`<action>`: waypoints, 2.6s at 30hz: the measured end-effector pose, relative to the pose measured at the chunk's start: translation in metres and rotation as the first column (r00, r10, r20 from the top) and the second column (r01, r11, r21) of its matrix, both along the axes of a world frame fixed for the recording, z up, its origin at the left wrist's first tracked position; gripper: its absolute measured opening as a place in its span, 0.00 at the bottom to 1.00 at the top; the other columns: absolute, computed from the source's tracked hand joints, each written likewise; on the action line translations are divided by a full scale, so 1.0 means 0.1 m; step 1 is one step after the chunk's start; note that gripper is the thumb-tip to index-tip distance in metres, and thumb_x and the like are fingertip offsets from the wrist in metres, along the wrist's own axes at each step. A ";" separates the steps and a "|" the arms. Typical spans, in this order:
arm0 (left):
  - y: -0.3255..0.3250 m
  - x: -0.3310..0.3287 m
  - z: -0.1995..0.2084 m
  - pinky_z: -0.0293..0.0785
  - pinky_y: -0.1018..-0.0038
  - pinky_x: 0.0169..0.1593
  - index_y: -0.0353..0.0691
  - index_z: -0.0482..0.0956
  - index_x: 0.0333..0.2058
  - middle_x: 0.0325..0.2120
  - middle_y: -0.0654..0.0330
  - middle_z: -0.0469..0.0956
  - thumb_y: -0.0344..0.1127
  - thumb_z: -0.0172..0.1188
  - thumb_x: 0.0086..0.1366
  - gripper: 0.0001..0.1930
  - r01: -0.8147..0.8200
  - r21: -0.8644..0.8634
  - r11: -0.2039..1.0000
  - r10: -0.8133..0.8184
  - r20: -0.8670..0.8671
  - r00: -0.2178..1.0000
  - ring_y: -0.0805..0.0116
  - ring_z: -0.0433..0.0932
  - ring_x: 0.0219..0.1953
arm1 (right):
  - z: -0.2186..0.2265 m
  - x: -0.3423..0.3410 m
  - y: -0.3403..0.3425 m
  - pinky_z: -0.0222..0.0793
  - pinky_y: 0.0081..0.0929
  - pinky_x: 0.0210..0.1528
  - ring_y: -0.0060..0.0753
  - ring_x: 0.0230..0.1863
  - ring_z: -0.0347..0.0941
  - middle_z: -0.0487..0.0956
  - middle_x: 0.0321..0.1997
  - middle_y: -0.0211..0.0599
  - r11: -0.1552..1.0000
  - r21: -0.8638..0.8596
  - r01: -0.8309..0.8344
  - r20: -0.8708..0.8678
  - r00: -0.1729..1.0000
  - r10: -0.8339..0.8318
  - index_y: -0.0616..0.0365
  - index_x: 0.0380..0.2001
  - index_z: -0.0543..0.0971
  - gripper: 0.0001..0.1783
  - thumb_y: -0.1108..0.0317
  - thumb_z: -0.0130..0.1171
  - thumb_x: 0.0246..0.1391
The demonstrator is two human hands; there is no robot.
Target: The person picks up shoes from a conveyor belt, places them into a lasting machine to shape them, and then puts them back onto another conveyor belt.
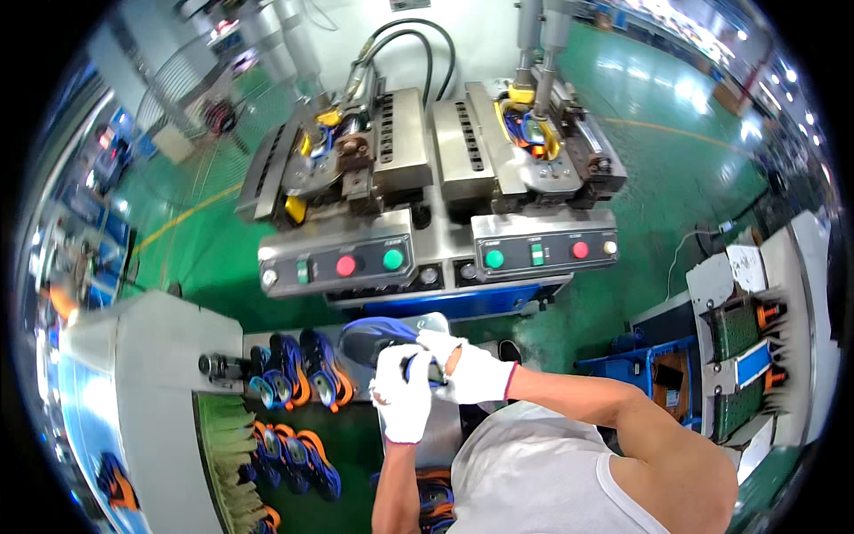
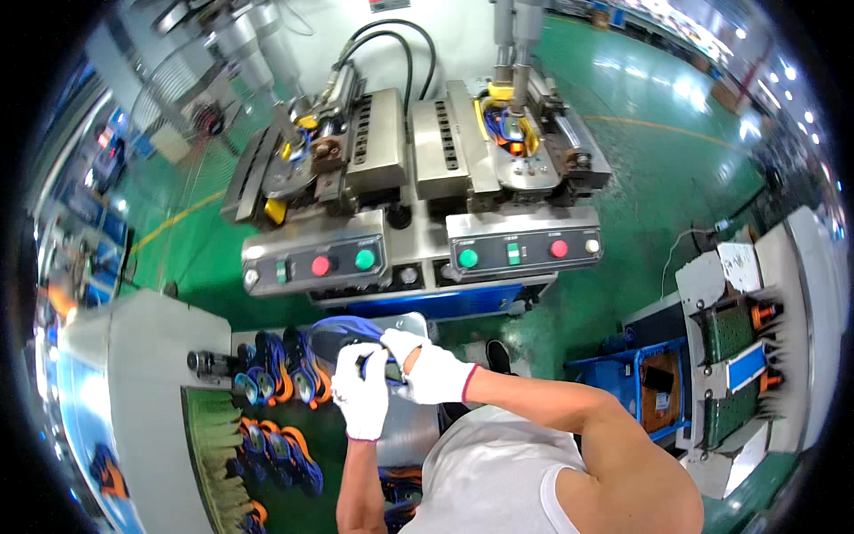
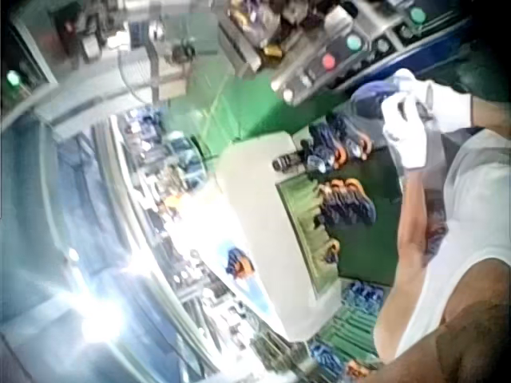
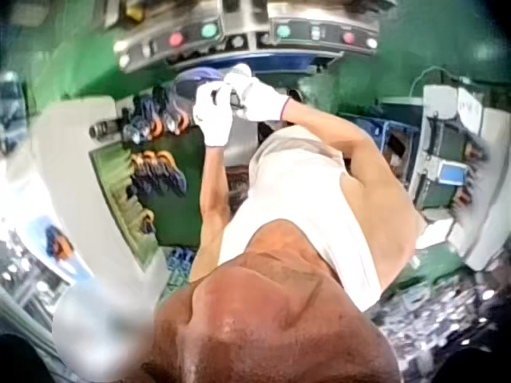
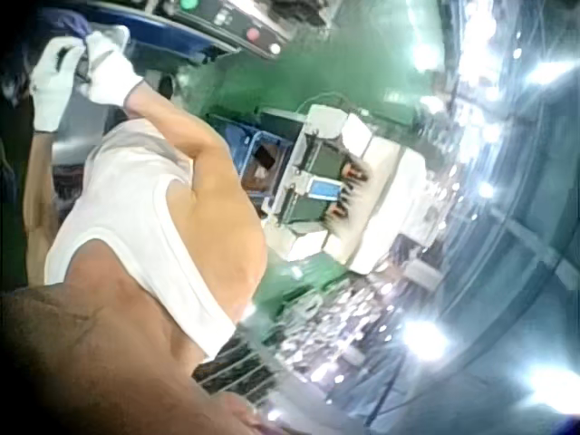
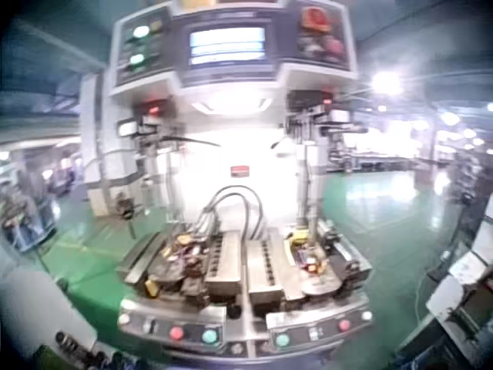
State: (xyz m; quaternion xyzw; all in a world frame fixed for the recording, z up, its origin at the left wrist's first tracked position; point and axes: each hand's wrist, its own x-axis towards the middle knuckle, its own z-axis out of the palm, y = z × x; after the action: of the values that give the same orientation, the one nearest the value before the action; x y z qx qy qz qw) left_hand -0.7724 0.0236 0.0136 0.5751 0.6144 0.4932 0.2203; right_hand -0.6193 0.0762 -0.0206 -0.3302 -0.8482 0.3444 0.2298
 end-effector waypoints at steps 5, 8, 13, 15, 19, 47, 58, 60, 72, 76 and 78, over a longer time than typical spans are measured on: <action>1.02 1.26 0.80 0.79 0.63 0.48 0.40 0.85 0.41 0.38 0.54 0.83 0.34 0.70 0.62 0.10 0.540 0.107 0.835 -0.506 -0.239 0.829 0.56 0.83 0.43 | 0.47 1.29 0.48 0.74 0.36 0.55 0.49 0.52 0.80 0.77 0.56 0.49 0.952 0.122 0.282 -0.211 0.944 -0.253 0.60 0.54 0.75 0.27 0.67 0.68 0.50; 1.55 1.78 0.85 0.79 0.64 0.50 0.37 0.78 0.53 0.47 0.49 0.79 0.33 0.71 0.62 0.21 0.533 0.249 0.809 -0.499 -0.188 0.846 0.58 0.82 0.44 | 0.76 1.91 0.63 0.76 0.33 0.51 0.30 0.48 0.80 0.83 0.52 0.38 0.798 -0.498 0.339 -0.316 0.786 -0.531 0.62 0.57 0.76 0.31 0.66 0.72 0.51; 2.67 2.54 0.57 0.77 0.65 0.56 0.34 0.70 0.61 0.55 0.47 0.75 0.35 0.67 0.67 0.27 0.428 0.082 0.900 -0.435 0.108 0.894 0.57 0.79 0.55 | 0.42 2.80 0.46 0.77 0.27 0.48 0.26 0.42 0.79 0.83 0.49 0.38 0.537 -0.833 0.134 -0.480 0.309 -0.821 0.61 0.58 0.77 0.25 0.77 0.66 0.56; 3.28 2.75 0.15 0.74 0.63 0.61 0.32 0.68 0.62 0.57 0.45 0.75 0.39 0.65 0.69 0.28 0.375 -0.023 0.927 -0.371 0.104 0.923 0.56 0.77 0.59 | 0.27 3.00 0.37 0.77 0.27 0.47 0.25 0.43 0.80 0.83 0.49 0.36 0.526 -0.818 0.233 -0.491 0.195 -0.849 0.63 0.51 0.81 0.20 0.77 0.68 0.52; 4.35 3.22 -0.25 0.70 0.59 0.64 0.32 0.66 0.63 0.58 0.40 0.74 0.56 0.64 0.65 0.39 0.163 -0.318 0.934 -0.219 -0.150 0.964 0.47 0.76 0.59 | 0.12 3.33 0.14 0.77 0.29 0.46 0.26 0.40 0.80 0.82 0.44 0.33 0.376 -0.901 0.217 -0.396 -0.059 -0.916 0.59 0.54 0.78 0.25 0.79 0.66 0.51; 2.36 0.87 0.28 0.76 0.70 0.48 0.35 0.82 0.52 0.38 0.63 0.83 0.30 0.69 0.56 0.22 0.386 -0.633 0.672 -0.338 0.202 0.919 0.74 0.78 0.40 | 0.59 3.20 3.94 0.82 0.29 0.39 0.34 0.35 0.83 0.84 0.38 0.42 0.521 -0.845 0.117 -0.407 0.491 -0.770 0.69 0.40 0.81 0.12 0.77 0.68 0.52; -0.59 0.11 -1.60 0.73 0.61 0.59 0.28 0.72 0.56 0.51 0.45 0.79 0.34 0.75 0.50 0.35 -0.586 -0.685 0.433 0.714 -0.136 0.687 0.51 0.79 0.52 | -0.64 2.81 5.40 0.76 0.49 0.52 0.61 0.49 0.80 0.83 0.45 0.59 0.574 0.153 0.804 0.278 0.523 -0.806 0.59 0.39 0.83 0.25 0.49 0.66 0.45; -0.65 0.40 -1.79 0.73 0.59 0.60 0.28 0.70 0.58 0.51 0.43 0.79 0.36 0.76 0.51 0.37 -0.765 -0.598 0.239 0.769 -0.365 0.525 0.48 0.79 0.52 | -0.61 2.71 5.47 0.77 0.50 0.47 0.59 0.44 0.82 0.84 0.40 0.57 0.652 0.118 0.749 0.326 0.591 -0.738 0.59 0.35 0.82 0.24 0.50 0.68 0.41; -0.89 0.69 -2.38 0.72 0.56 0.59 0.36 0.63 0.64 0.49 0.44 0.81 0.50 0.70 0.57 0.42 -0.729 -0.677 -0.098 0.943 -0.298 0.150 0.45 0.80 0.52 | -0.17 1.53 2.62 0.62 0.37 0.72 0.48 0.72 0.64 0.57 0.78 0.56 0.886 0.235 0.399 -0.171 0.914 -0.367 0.67 0.74 0.57 0.41 0.67 0.64 0.64; -0.92 0.65 -2.47 0.72 0.57 0.60 0.35 0.63 0.65 0.49 0.42 0.80 0.50 0.73 0.56 0.44 -0.747 -0.664 0.014 0.957 -0.207 0.202 0.46 0.80 0.55 | -0.99 1.05 1.72 0.38 0.45 0.82 0.60 0.82 0.36 0.45 0.81 0.62 0.916 0.349 -0.200 0.778 0.606 -0.164 0.68 0.76 0.47 0.61 0.58 0.74 0.49; -1.14 0.56 -2.29 0.73 0.58 0.57 0.34 0.70 0.59 0.49 0.48 0.79 0.45 0.74 0.56 0.37 -0.705 -0.669 0.235 0.928 -0.061 0.367 0.48 0.79 0.51 | -1.41 1.16 2.02 0.40 0.49 0.80 0.67 0.80 0.40 0.48 0.78 0.68 0.950 0.312 0.023 0.379 0.914 -0.147 0.70 0.74 0.50 0.63 0.60 0.77 0.43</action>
State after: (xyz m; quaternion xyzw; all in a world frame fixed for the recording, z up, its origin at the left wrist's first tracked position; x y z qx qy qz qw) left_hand -0.7166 -0.0904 -0.2153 -0.0444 0.8921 0.4051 0.1950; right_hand -0.5034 0.2780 -0.1613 -0.3913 -0.9042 0.1266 0.1152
